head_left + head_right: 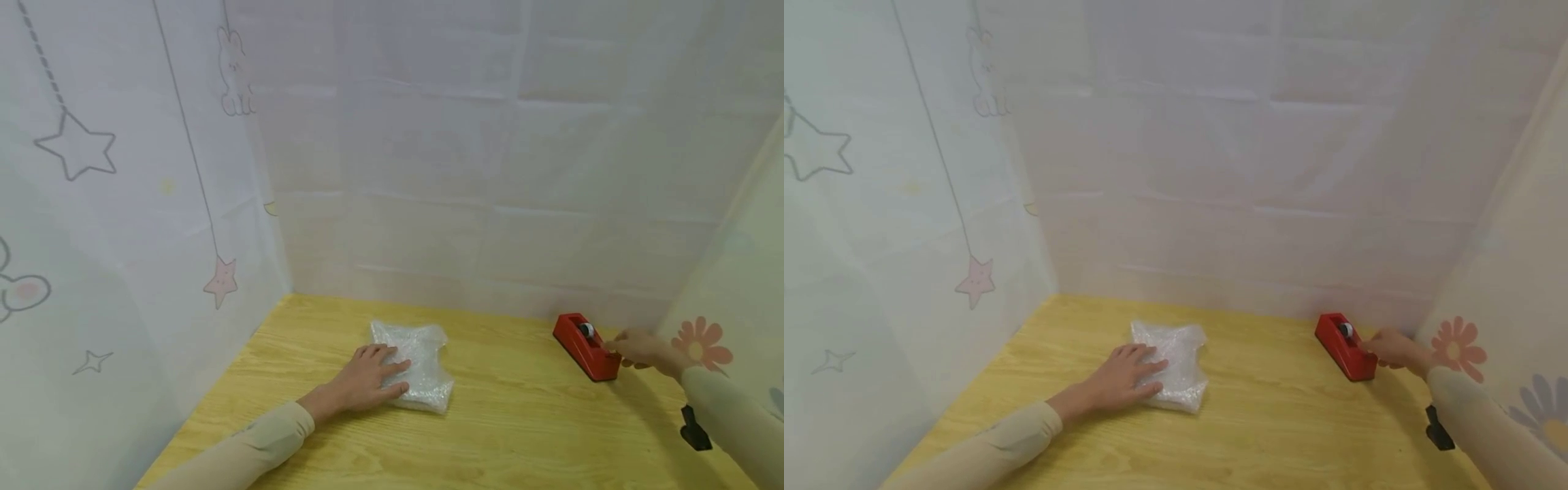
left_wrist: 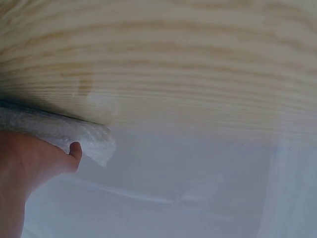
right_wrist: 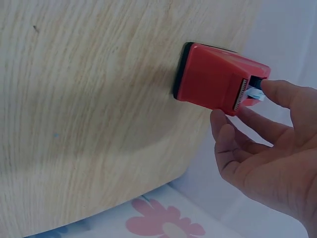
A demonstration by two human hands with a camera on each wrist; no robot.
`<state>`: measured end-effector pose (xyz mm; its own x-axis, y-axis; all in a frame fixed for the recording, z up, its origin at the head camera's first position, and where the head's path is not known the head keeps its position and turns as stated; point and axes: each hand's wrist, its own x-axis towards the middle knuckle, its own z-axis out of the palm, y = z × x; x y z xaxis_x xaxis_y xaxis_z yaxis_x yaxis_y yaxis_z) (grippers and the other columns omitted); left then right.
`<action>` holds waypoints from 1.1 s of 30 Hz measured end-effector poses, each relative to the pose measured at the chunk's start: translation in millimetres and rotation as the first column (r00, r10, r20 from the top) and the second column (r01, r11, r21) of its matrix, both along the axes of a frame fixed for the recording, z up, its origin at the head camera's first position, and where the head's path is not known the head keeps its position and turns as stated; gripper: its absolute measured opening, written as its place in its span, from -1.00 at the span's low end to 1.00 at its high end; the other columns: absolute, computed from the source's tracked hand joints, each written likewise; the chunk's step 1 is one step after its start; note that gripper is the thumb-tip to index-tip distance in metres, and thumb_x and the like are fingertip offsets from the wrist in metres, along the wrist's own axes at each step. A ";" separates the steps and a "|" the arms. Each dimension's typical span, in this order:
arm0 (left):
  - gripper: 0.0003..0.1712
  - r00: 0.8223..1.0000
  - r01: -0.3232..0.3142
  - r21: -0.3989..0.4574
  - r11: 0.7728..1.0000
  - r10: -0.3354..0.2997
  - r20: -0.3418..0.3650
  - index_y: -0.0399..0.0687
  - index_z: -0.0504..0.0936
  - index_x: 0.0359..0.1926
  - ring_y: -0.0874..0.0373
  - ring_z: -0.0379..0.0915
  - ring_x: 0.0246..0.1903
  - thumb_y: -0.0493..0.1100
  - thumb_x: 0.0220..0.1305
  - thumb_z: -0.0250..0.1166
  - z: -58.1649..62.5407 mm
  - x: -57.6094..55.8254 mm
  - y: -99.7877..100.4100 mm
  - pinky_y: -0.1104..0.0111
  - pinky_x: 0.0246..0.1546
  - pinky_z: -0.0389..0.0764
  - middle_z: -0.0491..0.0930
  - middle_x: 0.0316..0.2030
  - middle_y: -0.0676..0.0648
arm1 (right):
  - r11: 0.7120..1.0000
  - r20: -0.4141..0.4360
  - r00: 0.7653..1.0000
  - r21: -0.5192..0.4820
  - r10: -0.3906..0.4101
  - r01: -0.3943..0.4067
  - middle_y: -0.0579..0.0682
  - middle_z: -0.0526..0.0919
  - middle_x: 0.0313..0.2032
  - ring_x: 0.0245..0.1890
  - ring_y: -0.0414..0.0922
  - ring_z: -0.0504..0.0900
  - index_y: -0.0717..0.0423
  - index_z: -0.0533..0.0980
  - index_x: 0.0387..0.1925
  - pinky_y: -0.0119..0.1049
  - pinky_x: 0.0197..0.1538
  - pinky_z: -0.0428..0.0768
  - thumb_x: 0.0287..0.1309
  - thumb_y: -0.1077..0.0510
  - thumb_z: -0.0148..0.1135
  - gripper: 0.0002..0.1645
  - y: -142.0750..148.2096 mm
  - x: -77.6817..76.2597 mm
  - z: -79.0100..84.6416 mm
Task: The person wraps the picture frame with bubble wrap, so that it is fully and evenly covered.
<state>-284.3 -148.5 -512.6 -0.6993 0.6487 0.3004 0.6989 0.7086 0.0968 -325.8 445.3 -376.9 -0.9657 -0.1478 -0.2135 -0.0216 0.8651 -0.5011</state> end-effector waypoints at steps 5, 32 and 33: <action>-0.23 1.000 -0.002 -0.003 1.000 0.002 -0.011 0.27 0.39 0.50 -0.14 0.14 0.39 0.46 0.52 -0.25 -2.6 -0.6 -0.5 -0.16 0.30 0.18 0.27 0.43 -0.18 | 0.998 -0.024 1.000 -0.067 -0.019 0.018 0.00 0.59 -0.43 -0.46 -0.10 0.53 0.52 0.61 -0.14 -0.21 -0.39 0.56 0.45 0.15 0.16 -0.61 2.9 -1.0 -10.0; -0.24 1.000 0.009 -0.021 1.000 -0.009 -0.026 0.27 0.35 0.52 -0.13 0.12 0.40 0.45 0.53 -0.28 -0.8 -4.0 7.0 -0.14 0.31 0.18 0.26 0.44 -0.17 | 0.798 0.233 0.957 -0.535 -0.174 0.275 0.20 0.64 -0.21 -0.17 0.08 0.66 0.64 0.51 -0.13 0.09 0.06 0.60 0.42 0.41 0.08 -0.77 14.9 4.2 2.2; -0.23 1.000 0.008 -0.022 1.000 -0.008 -0.027 0.27 0.35 0.52 -0.13 0.13 0.40 0.45 0.53 -0.28 -0.6 -4.5 6.6 -0.14 0.31 0.18 0.26 0.44 -0.17 | 0.784 0.244 0.955 -0.555 -0.168 0.279 0.19 0.64 -0.20 -0.16 0.08 0.66 0.62 0.52 -0.13 0.10 0.07 0.58 0.44 0.41 0.07 -0.77 15.7 4.9 3.3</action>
<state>-288.7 -141.8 -513.2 -0.6858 0.6609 0.3048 0.7067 0.7048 0.0618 -320.9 460.9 -373.6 -0.9428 -0.0812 -0.3232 0.2701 0.3820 -0.8838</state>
